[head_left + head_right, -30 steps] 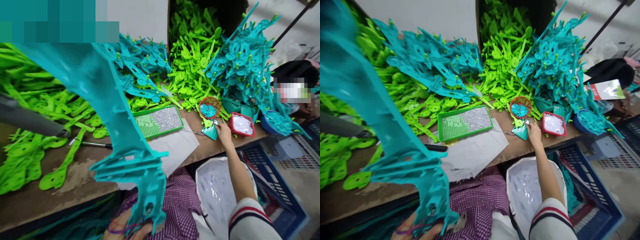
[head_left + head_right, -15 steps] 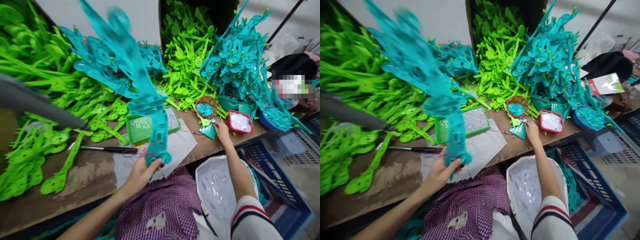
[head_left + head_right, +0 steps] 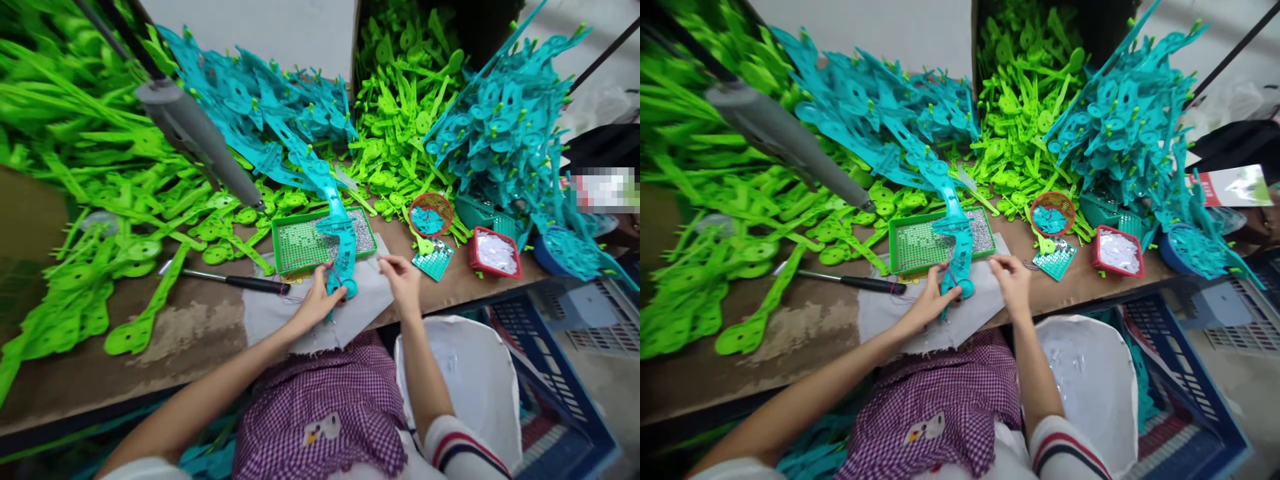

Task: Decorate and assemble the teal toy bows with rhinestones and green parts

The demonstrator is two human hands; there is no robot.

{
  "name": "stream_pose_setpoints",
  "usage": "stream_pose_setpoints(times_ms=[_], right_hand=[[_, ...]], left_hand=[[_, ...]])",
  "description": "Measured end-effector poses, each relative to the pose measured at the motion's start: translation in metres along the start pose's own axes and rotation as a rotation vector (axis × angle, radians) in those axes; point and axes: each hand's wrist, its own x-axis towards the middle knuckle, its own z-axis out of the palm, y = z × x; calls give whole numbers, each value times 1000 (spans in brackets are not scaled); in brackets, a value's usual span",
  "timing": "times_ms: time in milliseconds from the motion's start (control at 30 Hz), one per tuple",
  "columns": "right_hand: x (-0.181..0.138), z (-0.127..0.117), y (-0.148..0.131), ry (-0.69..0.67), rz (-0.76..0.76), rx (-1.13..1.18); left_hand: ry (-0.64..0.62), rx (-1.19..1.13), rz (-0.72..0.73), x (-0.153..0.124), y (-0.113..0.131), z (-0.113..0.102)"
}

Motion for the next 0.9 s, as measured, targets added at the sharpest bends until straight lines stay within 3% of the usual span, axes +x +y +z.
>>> stream_pose_setpoints(times_ms=[67, 133, 267, 333, 567, 733, 900], right_hand=[[-9, 43, 0, -14, 146, 285], [-9, 65, 1, -41, 266, 422], [1, 64, -8, -232, 387, 351], [4, 61, -16, -263, 386, 303], [11, 61, -25, -306, 236, 99], [2, 47, -2, -144, -78, -228], [-5, 45, 11, -262, -311, -612]], left_hand=[[-79, -11, 11, 7, 3, -2], [-117, 68, 17, 12, 7, -6], [-76, 329, 39, 20, 10, -10], [-74, 358, 89, 22, 8, -10], [-10, 397, 118, 15, 5, -5], [0, 414, 96, 16, 9, -2], [23, 355, 54, 19, 9, -2]])
